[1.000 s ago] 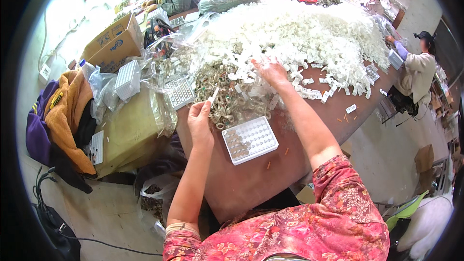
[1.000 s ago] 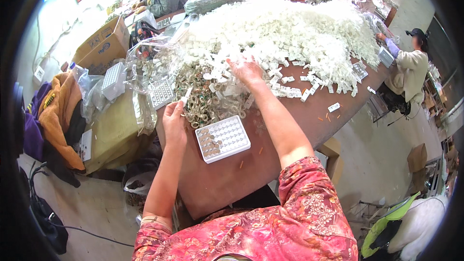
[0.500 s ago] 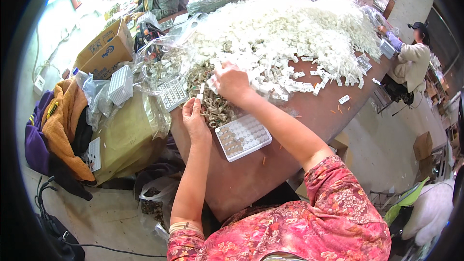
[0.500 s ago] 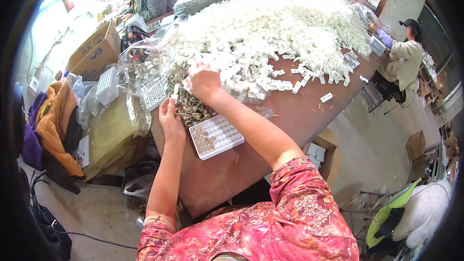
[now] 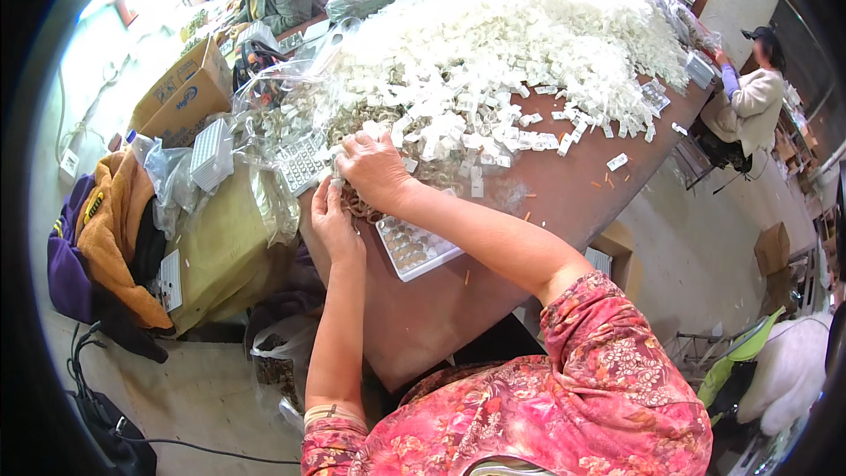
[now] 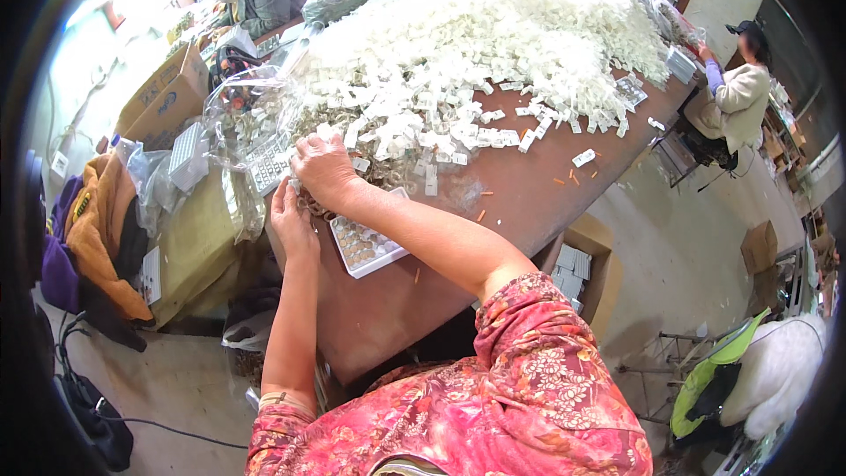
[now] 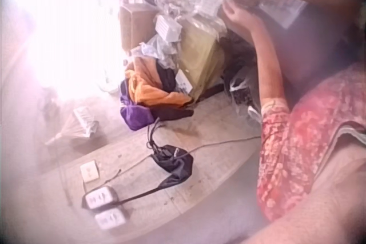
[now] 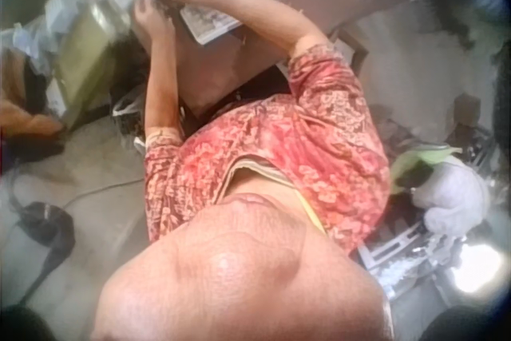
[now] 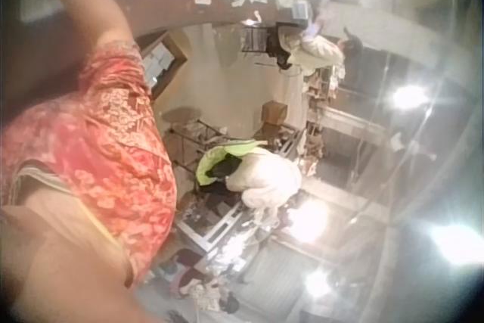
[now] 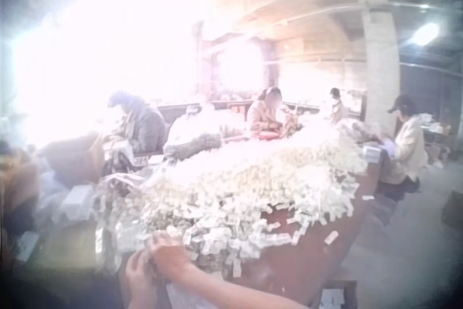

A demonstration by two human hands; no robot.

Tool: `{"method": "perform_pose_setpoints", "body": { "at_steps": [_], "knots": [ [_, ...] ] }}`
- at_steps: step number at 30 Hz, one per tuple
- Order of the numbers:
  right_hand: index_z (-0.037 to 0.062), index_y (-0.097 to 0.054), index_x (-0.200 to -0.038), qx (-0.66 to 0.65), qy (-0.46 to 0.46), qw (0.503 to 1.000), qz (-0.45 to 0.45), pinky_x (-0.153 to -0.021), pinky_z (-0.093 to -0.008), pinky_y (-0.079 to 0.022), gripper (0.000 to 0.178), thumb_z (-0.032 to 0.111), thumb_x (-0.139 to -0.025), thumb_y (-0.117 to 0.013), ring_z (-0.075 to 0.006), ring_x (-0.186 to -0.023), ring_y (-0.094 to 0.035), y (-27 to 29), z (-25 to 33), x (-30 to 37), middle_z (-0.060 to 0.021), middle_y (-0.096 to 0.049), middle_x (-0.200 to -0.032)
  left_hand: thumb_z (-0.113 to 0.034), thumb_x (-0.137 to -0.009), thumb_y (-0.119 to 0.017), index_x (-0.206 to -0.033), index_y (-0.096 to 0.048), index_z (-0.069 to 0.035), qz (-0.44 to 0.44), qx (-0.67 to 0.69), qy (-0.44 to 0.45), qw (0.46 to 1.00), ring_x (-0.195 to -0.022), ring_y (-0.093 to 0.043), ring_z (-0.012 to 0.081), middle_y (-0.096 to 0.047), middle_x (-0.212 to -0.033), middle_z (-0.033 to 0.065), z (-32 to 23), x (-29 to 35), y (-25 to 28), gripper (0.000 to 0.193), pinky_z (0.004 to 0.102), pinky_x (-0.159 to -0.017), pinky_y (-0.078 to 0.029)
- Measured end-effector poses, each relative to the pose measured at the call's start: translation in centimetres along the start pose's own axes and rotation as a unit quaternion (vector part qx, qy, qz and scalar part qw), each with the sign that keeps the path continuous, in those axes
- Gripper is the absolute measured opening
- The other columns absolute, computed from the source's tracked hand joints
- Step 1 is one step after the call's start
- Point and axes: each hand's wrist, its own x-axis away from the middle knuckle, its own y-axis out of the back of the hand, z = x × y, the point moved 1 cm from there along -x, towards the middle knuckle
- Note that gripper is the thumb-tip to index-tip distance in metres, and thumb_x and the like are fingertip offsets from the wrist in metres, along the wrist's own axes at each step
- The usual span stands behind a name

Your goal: The person repeatedly picks small white plastic components and thin wires from a table, inserts the wires into the components, and places the assembled units into a white compartmentalized tray. The person handles items one at a time and continues the same assembly cycle throughout the clip.

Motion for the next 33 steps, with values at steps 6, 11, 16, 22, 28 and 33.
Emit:
{"method": "perform_pose_setpoints", "body": {
  "at_steps": [6,11,16,22,28,33],
  "knots": [
    [0.0095,-0.066,-0.094,-0.023,0.025,0.999,0.001,-0.083,-0.0428,-0.044,0.019,0.016,-0.076,-0.062,-0.0224,-0.101,-0.059,1.4,1.0,1.7,-0.0065,-0.063,-0.103,-0.008,-0.097,-0.054,-0.116,-0.058,0.000,0.036,-0.002,0.003,0.999,-0.081,-0.059,0.0082,-0.062,-0.095,0.0023,0.3,0.4,0.9,0.021,0.0228,-0.069,-0.051],
    [0.0077,-0.065,-0.107,-0.123,-0.013,0.992,0.018,-0.089,-0.0426,-0.048,0.026,0.018,-0.084,-0.060,-0.0288,-0.107,-0.060,3.2,-0.2,3.5,-0.0124,-0.063,-0.114,-0.007,-0.094,-0.059,-0.113,-0.060,0.000,0.012,-0.043,0.001,0.999,-0.085,-0.059,0.0088,-0.062,-0.095,0.0018,0.6,0.9,1.6,0.020,0.0234,-0.073,-0.049],
    [0.0055,-0.062,-0.113,-0.256,-0.139,0.957,-0.003,-0.078,-0.0382,-0.054,0.035,0.012,-0.079,-0.071,-0.0324,-0.092,-0.065,4.9,-3.0,4.6,-0.0181,-0.064,-0.098,-0.006,-0.090,-0.064,-0.104,-0.063,0.002,0.028,-0.071,-0.091,0.993,-0.090,-0.059,0.0098,-0.066,-0.098,0.0050,0.4,1.9,1.6,0.016,0.0222,-0.081,-0.047],
    [0.0053,-0.066,-0.113,-0.365,-0.195,0.911,0.008,-0.081,-0.0281,-0.053,0.036,0.006,-0.078,-0.073,-0.0170,-0.096,-0.065,6.0,-6.5,5.1,-0.0113,-0.066,-0.106,-0.010,-0.094,-0.062,-0.116,-0.061,0.000,0.040,-0.192,-0.128,0.972,-0.091,-0.057,0.0097,-0.063,-0.099,0.0027,-1.6,3.1,1.0,0.025,0.0224,-0.083,-0.044],
    [0.0052,-0.068,-0.104,-0.276,-0.217,0.935,0.040,-0.082,-0.0330,-0.052,0.025,0.004,-0.080,-0.067,-0.0246,-0.096,-0.065,5.6,-8.7,6.2,-0.0141,-0.067,-0.105,-0.005,-0.095,-0.057,-0.127,-0.052,0.001,0.050,0.071,-0.012,0.996,-0.087,-0.060,0.0130,-0.061,-0.098,0.0048,-3.3,4.9,1.0,0.033,0.0226,-0.079,-0.050],
    [0.0075,-0.069,-0.094,-0.114,-0.108,0.987,0.047,-0.083,-0.0381,-0.051,0.017,0.012,-0.078,-0.069,-0.0289,-0.097,-0.063,6.4,-6.6,7.3,-0.0112,-0.066,-0.100,0.003,-0.093,-0.052,-0.131,-0.043,0.008,0.076,0.186,0.084,0.976,-0.099,-0.062,0.0214,-0.058,-0.107,0.0125,-4.4,7.4,2.0,0.040,0.0272,-0.089,-0.055]
  ]
}}
